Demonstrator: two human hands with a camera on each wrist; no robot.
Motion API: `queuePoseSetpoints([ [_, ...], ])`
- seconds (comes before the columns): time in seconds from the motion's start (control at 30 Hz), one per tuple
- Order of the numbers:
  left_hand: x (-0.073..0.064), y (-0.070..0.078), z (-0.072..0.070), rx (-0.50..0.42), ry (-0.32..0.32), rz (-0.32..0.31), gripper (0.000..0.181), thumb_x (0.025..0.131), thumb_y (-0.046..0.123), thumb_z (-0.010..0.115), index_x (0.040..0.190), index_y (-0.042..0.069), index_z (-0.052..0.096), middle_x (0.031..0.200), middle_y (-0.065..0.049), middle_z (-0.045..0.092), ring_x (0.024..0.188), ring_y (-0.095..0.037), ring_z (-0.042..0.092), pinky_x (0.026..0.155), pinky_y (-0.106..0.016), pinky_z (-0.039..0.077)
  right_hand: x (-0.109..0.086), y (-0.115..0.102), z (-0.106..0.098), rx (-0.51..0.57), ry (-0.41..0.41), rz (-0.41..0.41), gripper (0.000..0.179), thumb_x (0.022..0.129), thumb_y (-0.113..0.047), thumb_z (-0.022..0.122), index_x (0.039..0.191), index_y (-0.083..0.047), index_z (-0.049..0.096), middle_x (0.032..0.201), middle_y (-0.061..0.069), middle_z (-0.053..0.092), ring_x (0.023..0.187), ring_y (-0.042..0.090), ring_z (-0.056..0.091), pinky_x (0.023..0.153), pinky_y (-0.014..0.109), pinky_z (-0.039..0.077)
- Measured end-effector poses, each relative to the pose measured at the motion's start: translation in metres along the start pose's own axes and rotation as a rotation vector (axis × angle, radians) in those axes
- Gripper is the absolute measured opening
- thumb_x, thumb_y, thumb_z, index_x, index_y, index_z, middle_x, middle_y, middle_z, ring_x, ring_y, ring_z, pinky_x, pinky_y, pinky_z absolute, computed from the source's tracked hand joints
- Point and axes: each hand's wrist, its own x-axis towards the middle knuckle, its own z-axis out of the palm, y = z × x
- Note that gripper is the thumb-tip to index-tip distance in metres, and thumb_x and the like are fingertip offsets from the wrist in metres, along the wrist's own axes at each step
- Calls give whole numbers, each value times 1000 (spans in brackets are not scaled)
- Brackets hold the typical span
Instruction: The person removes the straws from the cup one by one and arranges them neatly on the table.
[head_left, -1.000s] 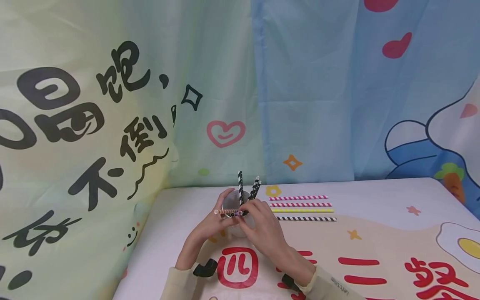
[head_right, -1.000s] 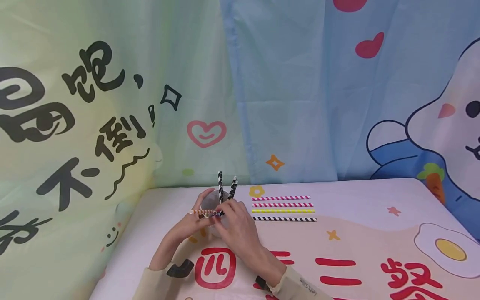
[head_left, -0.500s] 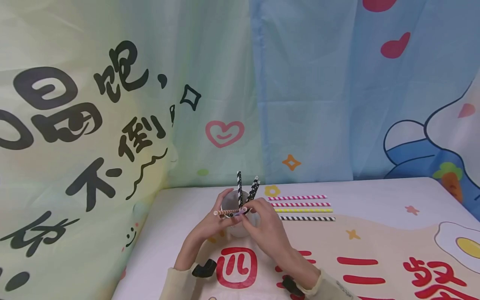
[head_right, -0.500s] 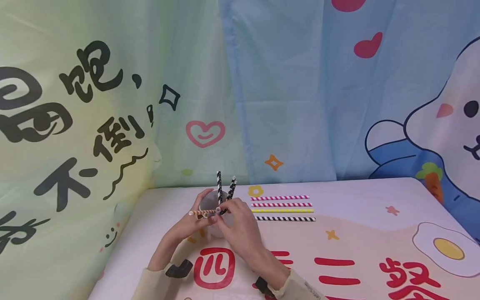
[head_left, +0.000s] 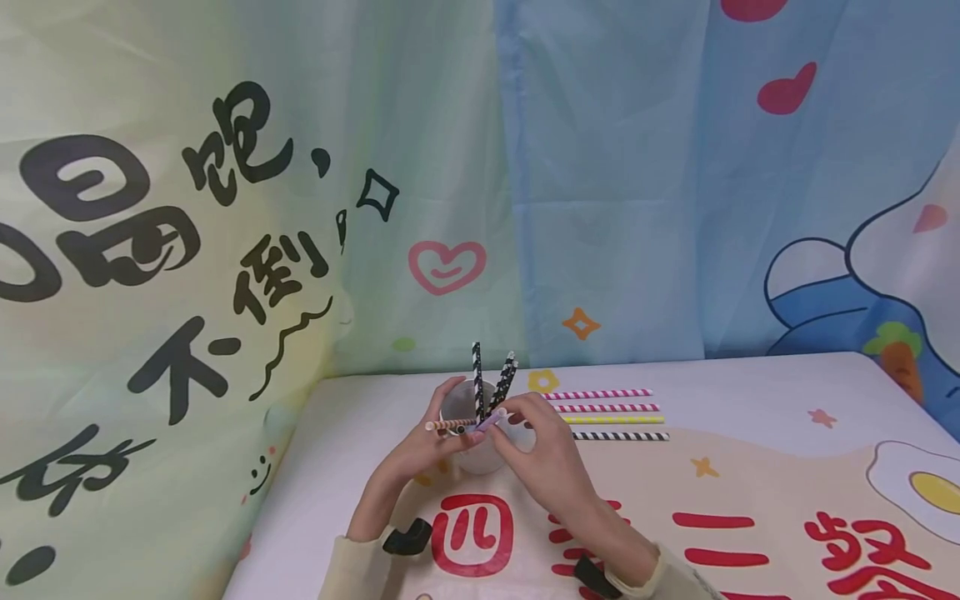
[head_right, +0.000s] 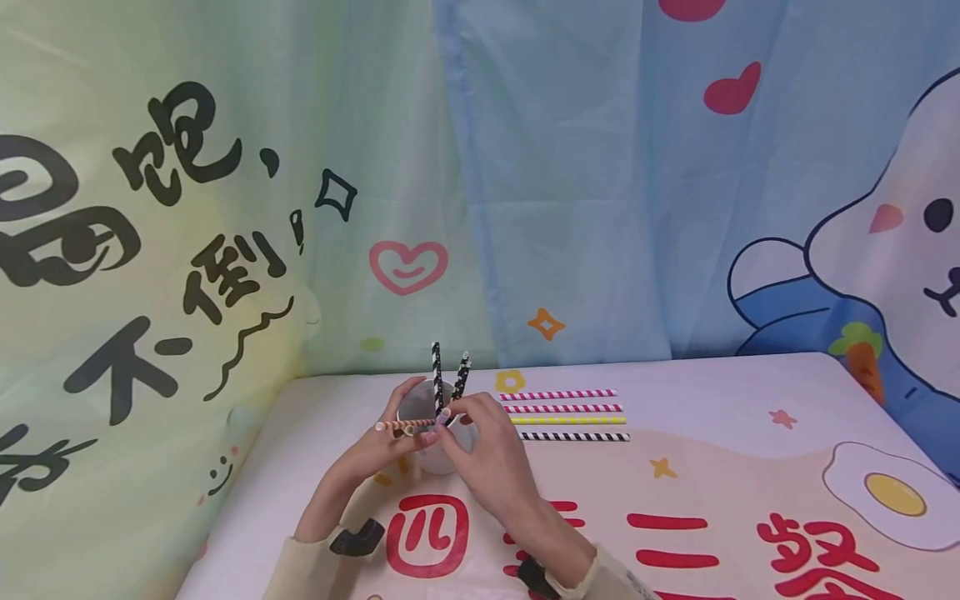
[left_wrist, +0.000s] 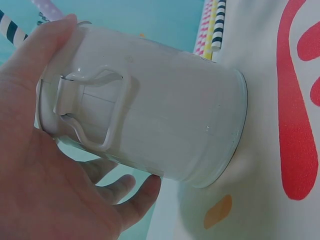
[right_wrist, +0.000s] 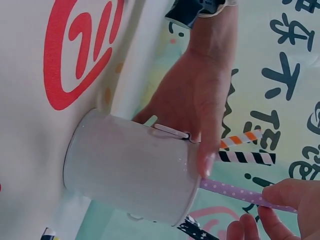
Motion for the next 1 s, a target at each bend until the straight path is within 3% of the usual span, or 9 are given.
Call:
queuePoseSetpoints([
  [0.33,-2,2,0,11,14,-8,91,88,34,76,155,35,15,151,-18,30,135,-38,38,104,-57,48,-3,-6,-10,42,12,-13,26,87,-14,79,109,-22,69,109,-11,63,99,18,63,88,35,56],
  [0.63,-1,1,1,20,14,-26,94,88,31,75,158,27,12,151,-18,29,135,-39,38,104,-59,47,-5,-13,-20,53,10,21,27,88,-20,79,110,-29,67,110,-14,62,102,14,61,90,35,56],
  [1.0,-1,1,1,29,20,-35,93,88,29,76,157,30,13,152,-19,28,135,-41,39,104,-60,47,-4,-19,-35,114,56,-50,25,87,-17,79,108,-25,69,107,-16,62,101,9,59,90,37,55],
])
